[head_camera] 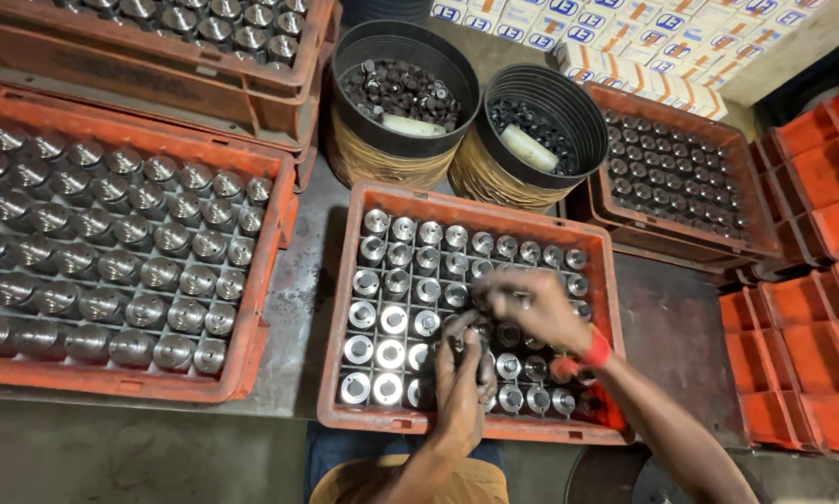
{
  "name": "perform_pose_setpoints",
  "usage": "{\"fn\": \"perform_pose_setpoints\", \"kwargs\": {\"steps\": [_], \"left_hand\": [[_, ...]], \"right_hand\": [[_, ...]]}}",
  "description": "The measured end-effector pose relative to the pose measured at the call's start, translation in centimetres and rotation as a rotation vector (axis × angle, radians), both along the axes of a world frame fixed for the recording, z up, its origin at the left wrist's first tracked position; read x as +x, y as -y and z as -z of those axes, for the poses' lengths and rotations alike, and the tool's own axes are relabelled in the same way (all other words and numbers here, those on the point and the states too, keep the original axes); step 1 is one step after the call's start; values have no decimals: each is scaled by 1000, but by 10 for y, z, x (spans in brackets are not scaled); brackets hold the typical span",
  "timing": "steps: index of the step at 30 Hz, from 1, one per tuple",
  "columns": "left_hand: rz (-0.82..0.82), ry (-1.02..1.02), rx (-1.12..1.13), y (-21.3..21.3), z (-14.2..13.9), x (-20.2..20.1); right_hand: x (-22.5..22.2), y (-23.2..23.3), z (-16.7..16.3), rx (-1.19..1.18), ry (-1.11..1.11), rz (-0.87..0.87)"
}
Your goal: The person places small black circular components into the openings of many silver metal parts arranged in an orange crate. They then use a cylindrical tool to press the components into place and continue arranging the parts in the crate.
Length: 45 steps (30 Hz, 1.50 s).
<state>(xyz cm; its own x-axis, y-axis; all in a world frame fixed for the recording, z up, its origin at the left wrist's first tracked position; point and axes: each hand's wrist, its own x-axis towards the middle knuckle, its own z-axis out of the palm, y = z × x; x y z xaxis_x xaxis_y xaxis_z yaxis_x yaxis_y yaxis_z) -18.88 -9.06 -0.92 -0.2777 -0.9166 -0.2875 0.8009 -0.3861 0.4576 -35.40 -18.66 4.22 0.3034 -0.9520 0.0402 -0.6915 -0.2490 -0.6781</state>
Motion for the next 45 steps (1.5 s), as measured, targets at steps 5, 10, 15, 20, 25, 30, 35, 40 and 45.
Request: {"fn": "perform_pose_setpoints", "kwargs": {"steps": [5,10,15,20,25,30,35,40,45], "left_hand": [[-33,-36,66,4,7,-2],[-167,-240,-16,5,5,3],[-299,-307,-153,3,-6,6],[-335,-352,-187,2,-6,7],[-338,-420,-198,1,-5,8],[-319,-401,-196,1,-6,10],[-289,-378,-64,-1,-3,10],[-330,-374,-135,1,-2,7],[-326,-398,-189,2,-5,7]], "right_hand": [[-7,-16,16,-16,131,-334],[-8,44,28,-400,-65,-21],[12,87,34,-516,-276,-96],[17,87,36,-564,-428,-183],[22,72,25,-633,-305,-92],[37,10,-2,-301,30,43],[41,-55,-5,-258,6,-467],[35,-27,9,-276,68,-104],[29,55,15,-511,-69,-27]]}}
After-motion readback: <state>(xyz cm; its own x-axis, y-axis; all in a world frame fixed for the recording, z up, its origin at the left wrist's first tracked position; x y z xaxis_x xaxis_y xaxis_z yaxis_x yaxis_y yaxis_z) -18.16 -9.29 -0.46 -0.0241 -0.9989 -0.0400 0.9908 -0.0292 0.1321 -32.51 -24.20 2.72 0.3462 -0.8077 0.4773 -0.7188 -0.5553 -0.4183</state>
